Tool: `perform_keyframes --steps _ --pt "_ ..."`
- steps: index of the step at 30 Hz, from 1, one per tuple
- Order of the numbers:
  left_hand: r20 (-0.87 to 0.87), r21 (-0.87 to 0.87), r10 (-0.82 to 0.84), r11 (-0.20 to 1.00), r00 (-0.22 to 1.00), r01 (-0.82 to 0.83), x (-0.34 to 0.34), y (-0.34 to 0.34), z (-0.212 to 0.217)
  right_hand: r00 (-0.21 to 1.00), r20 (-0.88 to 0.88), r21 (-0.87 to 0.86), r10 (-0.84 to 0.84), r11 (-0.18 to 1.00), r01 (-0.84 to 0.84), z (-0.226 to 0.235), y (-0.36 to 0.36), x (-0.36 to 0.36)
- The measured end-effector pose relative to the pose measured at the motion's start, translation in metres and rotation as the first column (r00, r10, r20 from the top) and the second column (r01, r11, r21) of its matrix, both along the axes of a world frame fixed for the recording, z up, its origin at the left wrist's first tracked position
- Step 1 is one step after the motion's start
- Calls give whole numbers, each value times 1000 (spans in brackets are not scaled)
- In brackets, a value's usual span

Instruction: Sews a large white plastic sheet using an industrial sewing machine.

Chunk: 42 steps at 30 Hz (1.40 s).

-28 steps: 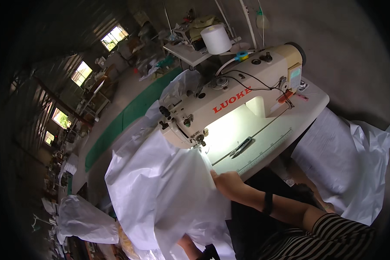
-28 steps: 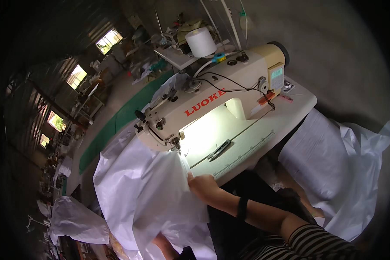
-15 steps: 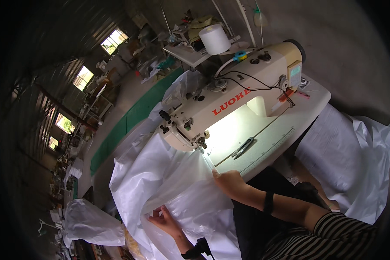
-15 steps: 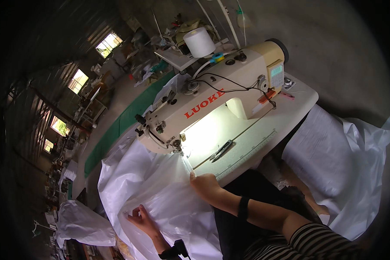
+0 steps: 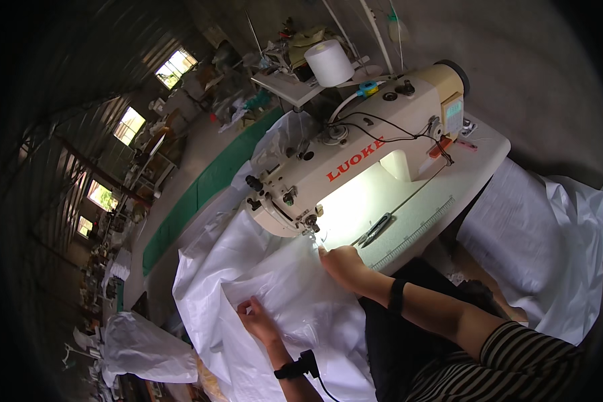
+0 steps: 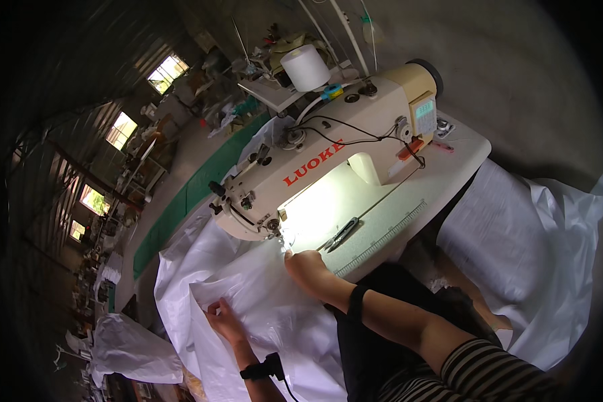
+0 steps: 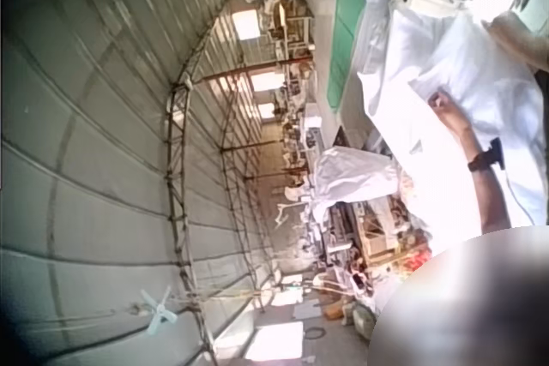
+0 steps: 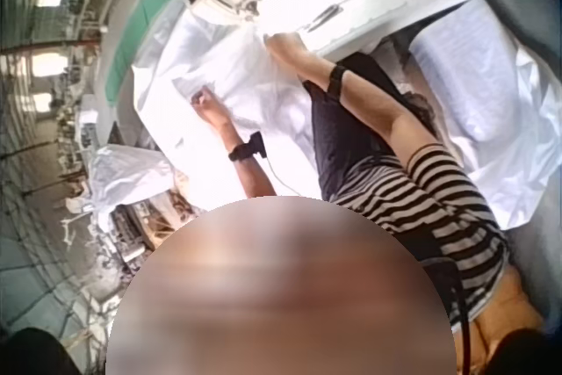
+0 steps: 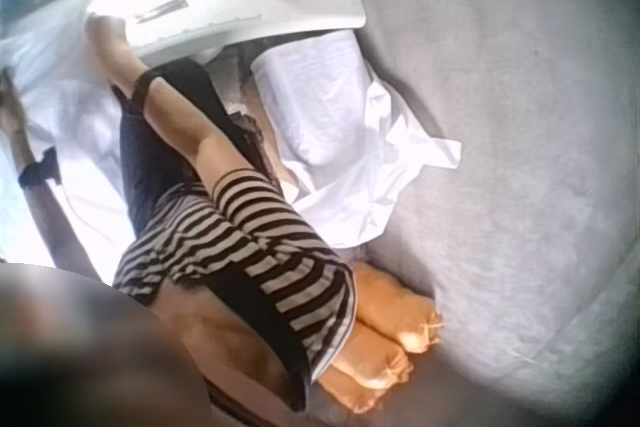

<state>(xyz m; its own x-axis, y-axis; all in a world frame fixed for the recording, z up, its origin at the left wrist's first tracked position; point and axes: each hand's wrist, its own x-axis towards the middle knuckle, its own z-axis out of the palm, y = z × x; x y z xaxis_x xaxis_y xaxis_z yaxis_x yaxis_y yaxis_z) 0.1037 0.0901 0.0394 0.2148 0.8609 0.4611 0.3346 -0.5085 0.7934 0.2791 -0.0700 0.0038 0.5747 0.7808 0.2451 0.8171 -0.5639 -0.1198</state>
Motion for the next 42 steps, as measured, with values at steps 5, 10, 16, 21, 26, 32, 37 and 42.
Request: perform_keyframes --steps 5,10,16,21,26,32,37,42 --pt "-28 -10 -1 1000 1000 1 0 -1 8 999 -40 -29 13 999 -14 0 5 8" --pt "-507 311 181 950 843 -17 -25 -52 24 983 -176 108 44 994 -25 -1 1 11" --pt "-585 416 48 875 810 249 -55 -172 -16 977 -206 111 61 993 -39 3 -1 9" --pt "-460 -105 -512 842 725 529 -40 -216 -93 969 -247 40 22 999 -12 10 1 9" --pt "-354 -394 -653 753 670 526 -24 -197 -154 968 -251 25 -5 1000 12 22 -11 4" --pt "-79 -249 -290 932 954 262 -45 -118 -129 941 -197 490 274 859 -148 13 -79 -13" --pt "134 -268 51 963 990 -13 -16 30 -84 952 -150 507 268 847 -159 9 -102 1" --pt "346 -454 132 890 929 43 21 160 -59 994 47 502 95 858 -106 18 -113 32"
